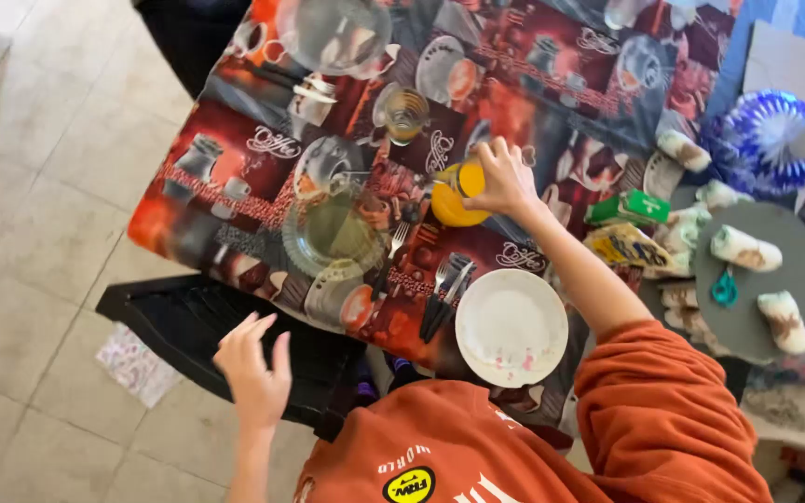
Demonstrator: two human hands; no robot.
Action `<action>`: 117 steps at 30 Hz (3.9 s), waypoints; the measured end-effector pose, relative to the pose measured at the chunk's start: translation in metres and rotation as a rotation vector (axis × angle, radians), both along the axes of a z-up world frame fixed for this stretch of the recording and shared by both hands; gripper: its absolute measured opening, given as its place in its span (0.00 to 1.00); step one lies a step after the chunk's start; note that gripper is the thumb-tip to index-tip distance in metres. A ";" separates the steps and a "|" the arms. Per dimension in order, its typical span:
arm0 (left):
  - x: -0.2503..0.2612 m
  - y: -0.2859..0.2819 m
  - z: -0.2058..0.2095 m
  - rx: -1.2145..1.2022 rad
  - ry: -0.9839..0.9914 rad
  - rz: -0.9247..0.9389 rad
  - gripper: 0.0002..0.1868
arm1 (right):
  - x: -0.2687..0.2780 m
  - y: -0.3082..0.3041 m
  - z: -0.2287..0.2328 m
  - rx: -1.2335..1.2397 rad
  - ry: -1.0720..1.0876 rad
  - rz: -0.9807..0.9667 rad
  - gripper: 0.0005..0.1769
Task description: The person stirs a glass pitcher of orange juice with a spoon, then pours the juice into a glass. The person places the pitcher and glass on the dining table.
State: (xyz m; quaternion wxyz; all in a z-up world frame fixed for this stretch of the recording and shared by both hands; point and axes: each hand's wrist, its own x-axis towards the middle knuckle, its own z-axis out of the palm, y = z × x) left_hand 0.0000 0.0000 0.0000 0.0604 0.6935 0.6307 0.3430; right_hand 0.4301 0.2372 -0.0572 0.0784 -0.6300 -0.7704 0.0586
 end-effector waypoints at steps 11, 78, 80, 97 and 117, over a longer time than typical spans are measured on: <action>0.109 0.059 0.021 -0.169 -0.419 -0.429 0.30 | -0.051 -0.065 0.138 -0.126 -0.110 0.290 0.50; -0.406 0.487 0.046 -1.155 -1.152 -1.194 0.25 | -0.759 0.053 0.137 0.762 1.022 -0.969 0.28; -0.384 0.502 0.033 -1.252 -1.108 -1.258 0.25 | -0.765 0.057 0.121 0.816 1.024 -1.076 0.28; -0.159 0.592 -0.081 -1.410 -0.855 -1.474 0.31 | -0.618 0.159 0.017 0.936 0.909 -1.413 0.32; -0.098 0.642 -0.186 -1.274 -0.568 -1.629 0.32 | -0.563 0.187 -0.083 0.746 1.051 -1.446 0.49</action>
